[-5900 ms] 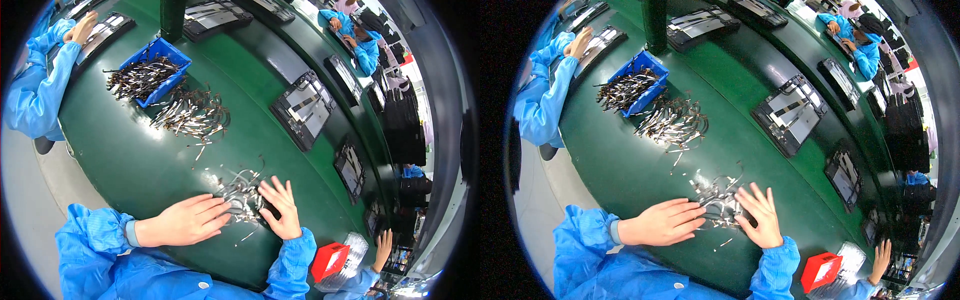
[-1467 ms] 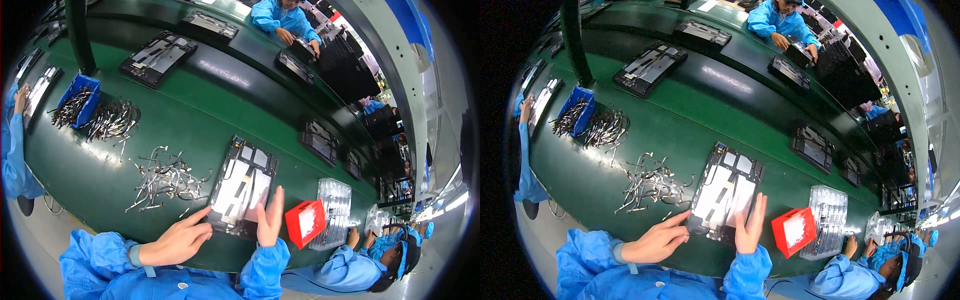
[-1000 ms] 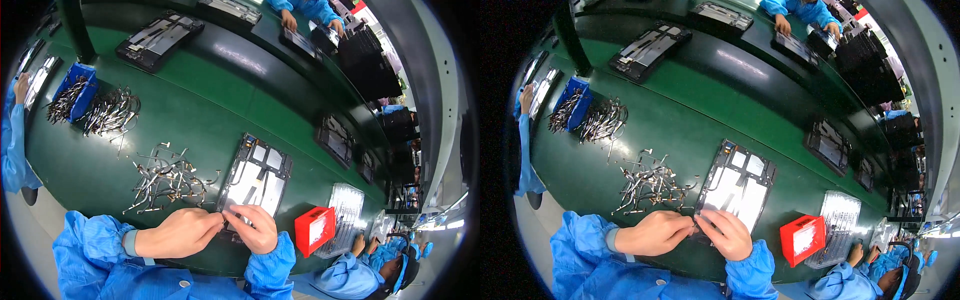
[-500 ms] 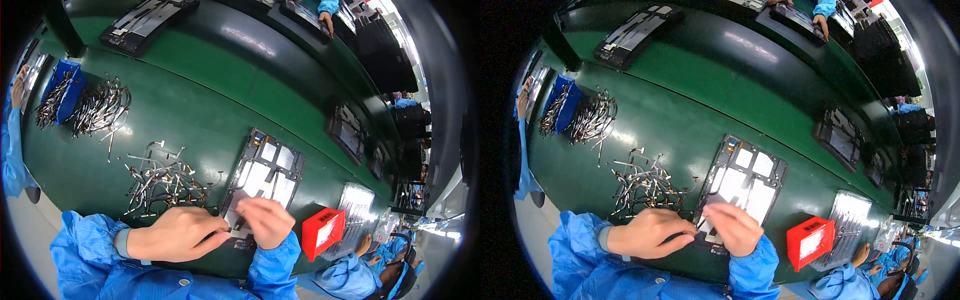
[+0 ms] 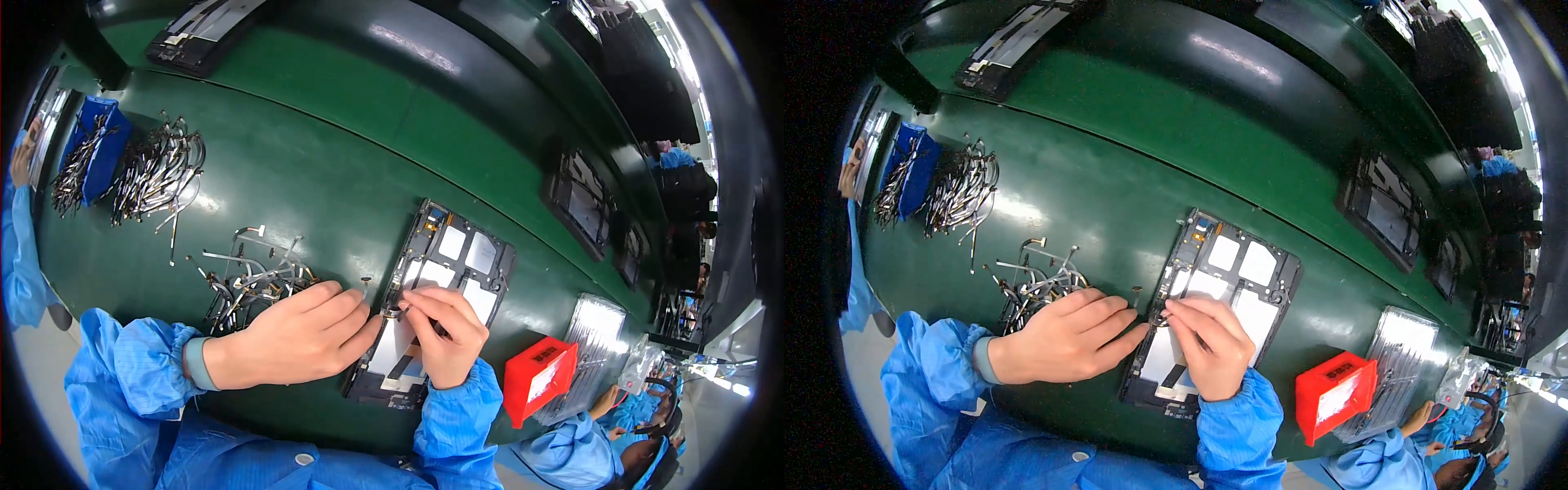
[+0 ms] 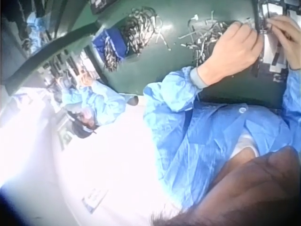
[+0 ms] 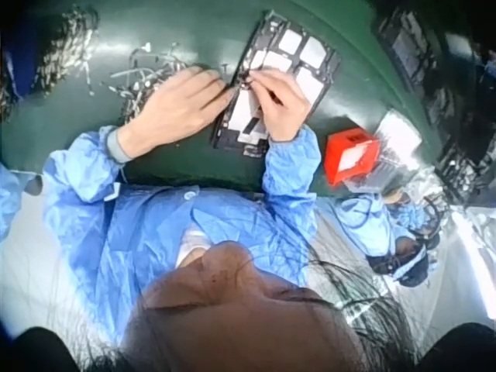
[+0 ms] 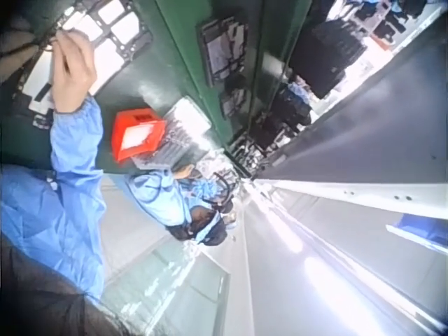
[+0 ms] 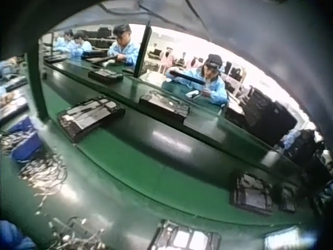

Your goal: The person assembles electronic devices by connecting ribbon cables to a circuit board within a tablet screen assembly by hand.

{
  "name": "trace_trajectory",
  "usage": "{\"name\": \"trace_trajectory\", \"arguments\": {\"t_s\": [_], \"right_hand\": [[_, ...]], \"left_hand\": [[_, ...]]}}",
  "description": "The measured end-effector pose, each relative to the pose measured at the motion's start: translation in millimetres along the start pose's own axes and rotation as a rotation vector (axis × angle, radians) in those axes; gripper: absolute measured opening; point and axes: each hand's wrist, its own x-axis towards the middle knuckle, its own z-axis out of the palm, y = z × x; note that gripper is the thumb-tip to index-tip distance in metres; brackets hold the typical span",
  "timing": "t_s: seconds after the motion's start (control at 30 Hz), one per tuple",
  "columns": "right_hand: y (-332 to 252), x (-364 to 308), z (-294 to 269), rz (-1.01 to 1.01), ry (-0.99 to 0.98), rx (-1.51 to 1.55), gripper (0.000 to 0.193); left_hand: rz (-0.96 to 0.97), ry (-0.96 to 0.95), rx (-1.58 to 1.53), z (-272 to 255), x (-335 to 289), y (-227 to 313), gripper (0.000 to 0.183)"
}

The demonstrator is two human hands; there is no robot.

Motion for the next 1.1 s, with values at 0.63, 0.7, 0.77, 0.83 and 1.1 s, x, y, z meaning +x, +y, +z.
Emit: {"name": "trace_trajectory", "arguments": {"t_s": [0.63,0.7,0.77,0.83,1.1], "right_hand": [[11,7,-4,-0.026,-0.002,-0.018,0.02],[11,8,-4,-0.014,-0.003,-0.016,0.02],[10,7,-5,-0.018,-0.005,-0.022,0.021],[11,7,-5,-0.018,-0.007,-0.025,0.021],[14,9,-4,-0.035,0.002,-0.073,0.022]], "left_hand": [[0.098,0.007,0.07,8,1,-7,0.025],[0.091,0.055,0.047,11,5,-5,0.025],[0.111,0.051,0.034,16,12,-3,0.025],[0.123,0.017,0.042,19,14,-3,0.025],[0.149,0.064,0.026,32,15,-6,0.022]]}}
